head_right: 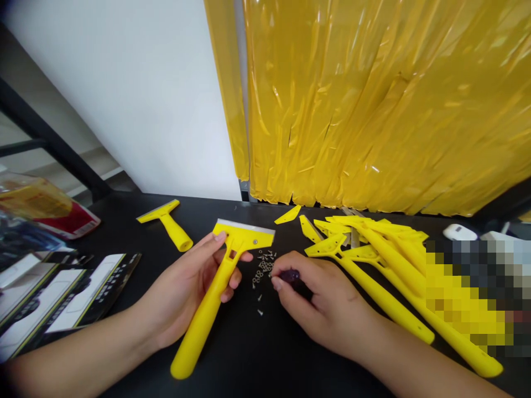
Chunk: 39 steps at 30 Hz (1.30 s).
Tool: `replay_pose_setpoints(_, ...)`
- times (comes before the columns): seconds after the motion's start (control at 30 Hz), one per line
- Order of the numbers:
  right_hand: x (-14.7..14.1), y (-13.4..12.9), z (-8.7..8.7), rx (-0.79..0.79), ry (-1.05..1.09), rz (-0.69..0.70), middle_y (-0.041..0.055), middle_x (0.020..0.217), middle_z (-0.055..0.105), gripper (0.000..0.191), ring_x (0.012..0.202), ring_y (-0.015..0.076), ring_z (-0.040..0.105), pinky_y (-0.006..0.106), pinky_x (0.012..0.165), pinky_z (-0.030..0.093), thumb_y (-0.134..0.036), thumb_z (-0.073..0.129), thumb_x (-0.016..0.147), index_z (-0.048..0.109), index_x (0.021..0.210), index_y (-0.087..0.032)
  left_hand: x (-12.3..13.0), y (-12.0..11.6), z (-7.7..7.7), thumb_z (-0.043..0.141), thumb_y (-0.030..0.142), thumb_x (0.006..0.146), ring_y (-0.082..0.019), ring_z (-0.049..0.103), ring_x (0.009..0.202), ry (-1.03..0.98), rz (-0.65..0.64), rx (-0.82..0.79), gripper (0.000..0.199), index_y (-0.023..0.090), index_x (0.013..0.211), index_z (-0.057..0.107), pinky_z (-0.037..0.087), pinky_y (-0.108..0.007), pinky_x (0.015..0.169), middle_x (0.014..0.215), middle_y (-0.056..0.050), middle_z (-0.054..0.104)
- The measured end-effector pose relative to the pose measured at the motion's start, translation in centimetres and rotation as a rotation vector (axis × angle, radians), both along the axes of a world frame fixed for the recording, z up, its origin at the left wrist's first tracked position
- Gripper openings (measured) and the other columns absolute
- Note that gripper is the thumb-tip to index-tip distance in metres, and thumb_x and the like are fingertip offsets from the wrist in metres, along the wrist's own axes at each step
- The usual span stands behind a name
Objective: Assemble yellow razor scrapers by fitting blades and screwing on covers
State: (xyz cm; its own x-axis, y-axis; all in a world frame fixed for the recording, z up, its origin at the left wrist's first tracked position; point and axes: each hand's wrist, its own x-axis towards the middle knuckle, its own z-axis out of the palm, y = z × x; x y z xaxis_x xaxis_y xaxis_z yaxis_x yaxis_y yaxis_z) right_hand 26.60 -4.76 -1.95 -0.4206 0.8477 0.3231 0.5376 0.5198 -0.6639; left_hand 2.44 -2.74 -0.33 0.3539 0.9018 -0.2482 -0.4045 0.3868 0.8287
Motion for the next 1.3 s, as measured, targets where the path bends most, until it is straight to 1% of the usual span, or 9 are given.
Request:
replay_pose_setpoints(0.13,0.0,0.0,0.0,-0.018,0.005,0.009,-0.0048,0.094,0.071,0.007,0.082,0.0116,0.067,0.023,0.075,0.050,-0.026,0.058,0.102,0.062,0.107,-0.031,0.1,0.1,0.0,0.053,0.036,0.105,-0.015,0.065,0.068,0.012,0.025,0.029,0.020,0.018,0.109,0.060,0.050,-0.024,0.054,0.110,-0.013,0.074)
replay_pose_setpoints(0.23,0.0,0.1,0.2,-0.050,0.065,-0.006,-0.0049,0.090,0.070,0.006,0.079,0.0109,0.066,0.023,0.072,0.050,-0.027,0.058,0.103,0.062,0.106,-0.031,0.2,0.2,0.2,0.056,0.029,0.103,-0.014,0.065,0.070,0.064,0.050,0.062,0.014,0.017,0.106,0.061,0.051,-0.023,0.057,0.113,-0.014,0.075)
replay_pose_setpoints(0.43,0.6,0.3,0.4,-0.223,0.410,-0.042,-0.0041,0.086,0.071,0.005,0.078,0.0104,0.069,0.020,0.073,0.056,-0.032,0.060,0.104,0.066,0.104,-0.031,0.1,0.3,0.4,0.059,0.033,0.103,-0.016,0.068,0.075,0.144,0.063,0.051,0.016,0.018,0.108,0.062,0.055,-0.024,0.060,0.116,-0.013,0.075)
replay_pose_setpoints(0.6,1.1,0.2,0.6,-0.219,0.697,-0.063,-0.0017,0.084,0.072,0.006,0.075,0.0126,0.070,0.023,0.073,0.059,-0.029,0.065,0.102,0.070,0.103,-0.029,0.1,0.1,-0.2,0.055,0.038,0.104,-0.015,0.067,0.070,0.141,-0.066,0.034,0.022,0.017,0.106,0.063,0.051,-0.021,0.053,0.108,-0.010,0.073)
replay_pose_setpoints(0.8,1.1,0.9,1.3,-0.268,0.953,-0.066,0.0002,0.080,0.073,0.008,0.069,0.0146,0.069,0.025,0.064,0.058,-0.029,0.066,0.100,0.073,0.101,-0.026,0.4,-0.3,-0.4,0.054,0.043,0.104,-0.012,0.064,0.061,0.164,-0.212,0.023,0.028,0.017,0.108,0.063,0.047,-0.018,0.047,0.106,-0.012,0.074)
replay_pose_setpoints(0.97,0.9,1.1,1.2,-0.342,0.986,-0.075,0.0017,0.081,0.073,0.009,0.071,0.0152,0.068,0.026,0.064,0.057,-0.031,0.068,0.099,0.074,0.102,-0.025,0.6,-0.5,-0.1,0.057,0.038,0.102,-0.012,0.065,0.063,0.181,-0.286,-0.015,0.023,0.017,0.108,0.064,0.047,-0.017,0.049,0.104,-0.012,0.073)
replay_pose_setpoints(1.07,0.7,0.9,0.9,-0.357,0.959,-0.059,0.0012,0.081,0.074,0.008,0.070,0.0150,0.068,0.027,0.064,0.058,-0.032,0.069,0.098,0.074,0.101,-0.025,0.7,-0.6,-0.2,0.057,0.040,0.102,-0.012,0.065,0.067,0.181,-0.303,-0.019,0.025,0.017,0.109,0.065,0.047,-0.017,0.051,0.105,-0.011,0.072)
replay_pose_setpoints(1.17,0.6,0.7,0.6,-0.370,0.928,-0.046,0.0005,0.080,0.074,0.008,0.068,0.0148,0.069,0.027,0.065,0.058,-0.032,0.069,0.099,0.073,0.101,-0.026,0.7,-0.7,-0.3,0.057,0.045,0.102,-0.011,0.066,0.066,0.174,-0.342,0.022,0.030,0.017,0.107,0.066,0.047,-0.017,0.051,0.106,-0.011,0.072)
replay_pose_setpoints(1.3,0.4,0.7,0.3,-0.389,0.907,-0.029,0.0004,0.082,0.075,0.008,0.070,0.0148,0.070,0.027,0.068,0.059,-0.032,0.069,0.099,0.072,0.103,-0.026,0.9,-0.7,-0.3,0.059,0.047,0.101,-0.010,0.066,0.059,0.267,-0.337,0.072,0.031,0.018,0.105,0.067,0.047,-0.016,0.047,0.104,-0.009,0.072)
